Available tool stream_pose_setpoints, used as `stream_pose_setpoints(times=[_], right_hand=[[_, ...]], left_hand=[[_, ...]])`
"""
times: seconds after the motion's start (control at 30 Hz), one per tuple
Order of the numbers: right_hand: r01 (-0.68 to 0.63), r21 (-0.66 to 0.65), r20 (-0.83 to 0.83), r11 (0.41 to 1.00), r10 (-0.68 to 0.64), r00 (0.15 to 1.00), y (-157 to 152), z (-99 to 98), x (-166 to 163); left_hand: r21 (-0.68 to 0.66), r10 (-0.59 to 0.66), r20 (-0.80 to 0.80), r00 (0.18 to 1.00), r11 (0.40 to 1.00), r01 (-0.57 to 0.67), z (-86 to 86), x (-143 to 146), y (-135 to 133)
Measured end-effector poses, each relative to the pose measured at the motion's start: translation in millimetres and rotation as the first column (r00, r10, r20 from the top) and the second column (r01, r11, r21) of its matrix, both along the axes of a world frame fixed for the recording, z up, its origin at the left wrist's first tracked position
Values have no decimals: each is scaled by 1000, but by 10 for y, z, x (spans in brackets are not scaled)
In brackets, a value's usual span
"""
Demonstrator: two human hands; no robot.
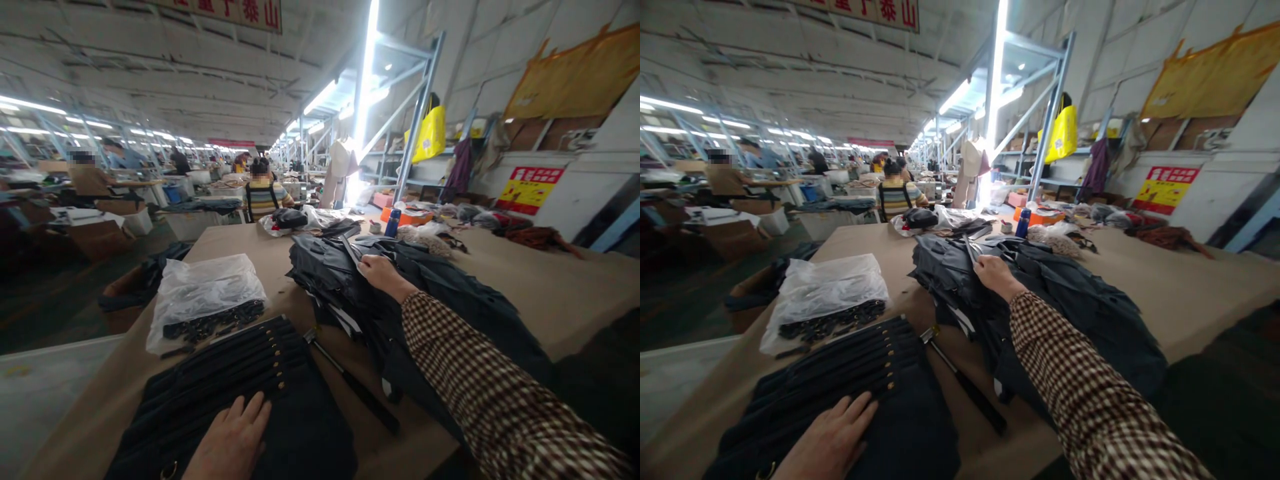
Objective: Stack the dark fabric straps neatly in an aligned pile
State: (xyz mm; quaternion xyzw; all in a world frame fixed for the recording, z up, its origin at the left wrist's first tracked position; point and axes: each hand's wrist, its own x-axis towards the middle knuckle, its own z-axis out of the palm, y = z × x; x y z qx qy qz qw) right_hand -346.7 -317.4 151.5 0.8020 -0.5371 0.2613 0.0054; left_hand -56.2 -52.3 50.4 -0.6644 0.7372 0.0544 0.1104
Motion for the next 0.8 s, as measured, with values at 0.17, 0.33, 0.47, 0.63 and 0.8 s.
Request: stream_pose_setpoints(times=[0.17, 0.33, 0.47, 0.63, 0.8], right_hand=[[-272, -52, 138, 961, 277, 951, 721, 82, 279], [-674, -72, 366, 735, 649, 667, 1735, -262, 861], [-801, -43, 242, 597, 784, 572, 1998, -431, 1020], [-743, -217, -41, 633, 755, 655, 1666, -175, 812], [-815, -47, -143, 577, 804, 578, 1601, 168, 676]], left_hand=[[-118, 38, -655, 754, 981, -152, 470, -127, -208], [286, 208, -938, -279, 918, -277, 808, -484, -441], [372, 204, -880, -430, 858, -354, 777, -553, -458], [392, 306, -873, -378, 903, -174, 845, -418, -226], [446, 442, -880, -172, 895, 22, 1027, -306, -76]])
